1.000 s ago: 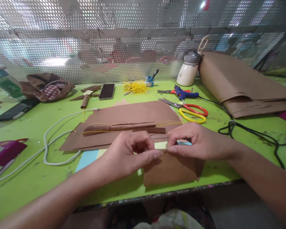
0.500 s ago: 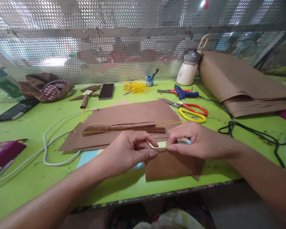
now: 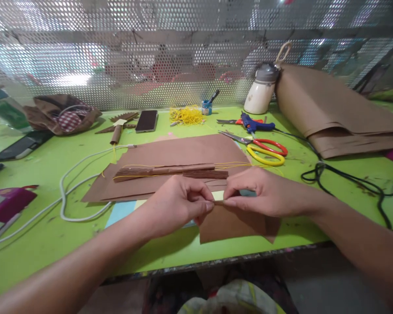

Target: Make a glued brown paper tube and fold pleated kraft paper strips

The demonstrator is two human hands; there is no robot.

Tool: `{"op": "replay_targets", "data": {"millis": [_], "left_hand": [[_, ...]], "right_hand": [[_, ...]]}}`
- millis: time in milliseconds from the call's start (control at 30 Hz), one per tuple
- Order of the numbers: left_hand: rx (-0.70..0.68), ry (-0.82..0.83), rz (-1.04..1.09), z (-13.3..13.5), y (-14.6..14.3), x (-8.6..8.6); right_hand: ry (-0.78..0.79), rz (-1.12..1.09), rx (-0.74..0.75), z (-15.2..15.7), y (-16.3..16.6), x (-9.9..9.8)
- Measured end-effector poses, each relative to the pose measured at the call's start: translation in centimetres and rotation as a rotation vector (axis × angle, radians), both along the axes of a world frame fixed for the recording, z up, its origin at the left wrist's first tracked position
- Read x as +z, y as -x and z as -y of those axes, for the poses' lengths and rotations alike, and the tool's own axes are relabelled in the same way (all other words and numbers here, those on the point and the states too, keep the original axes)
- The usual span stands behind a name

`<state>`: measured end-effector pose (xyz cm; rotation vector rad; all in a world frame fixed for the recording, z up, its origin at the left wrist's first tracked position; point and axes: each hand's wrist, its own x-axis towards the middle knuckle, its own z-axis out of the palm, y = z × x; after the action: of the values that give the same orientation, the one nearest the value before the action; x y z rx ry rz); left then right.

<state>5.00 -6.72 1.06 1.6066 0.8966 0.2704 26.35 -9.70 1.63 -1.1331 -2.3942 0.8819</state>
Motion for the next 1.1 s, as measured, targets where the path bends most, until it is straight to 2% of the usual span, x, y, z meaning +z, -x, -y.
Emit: {"op": "replay_targets", "data": {"millis": [267,700,867,1100], "left_hand": [[-0.013,-0.119,-0.038,0.3,-0.3,-0.5],[-0.201,-0.289,-0.148,0.1,-0.1,0.6],[-0.252,-0.296,-0.177,-0.2,0.2,0.9],[-0.247,-0.19,-0.153,-0.1,0.3,1.0]], "right_hand": [[-0.041,-0.001,-0.013,0.2,0.7,-0.3],[-0.051,-0.011,0.034,0.2,0.6,-0.6],[0.046,-0.007,-0.072,-0.1,-0.2,-0.1],[0.066,0.001,-0.055,-0.2,-0.6,0.0]]}}
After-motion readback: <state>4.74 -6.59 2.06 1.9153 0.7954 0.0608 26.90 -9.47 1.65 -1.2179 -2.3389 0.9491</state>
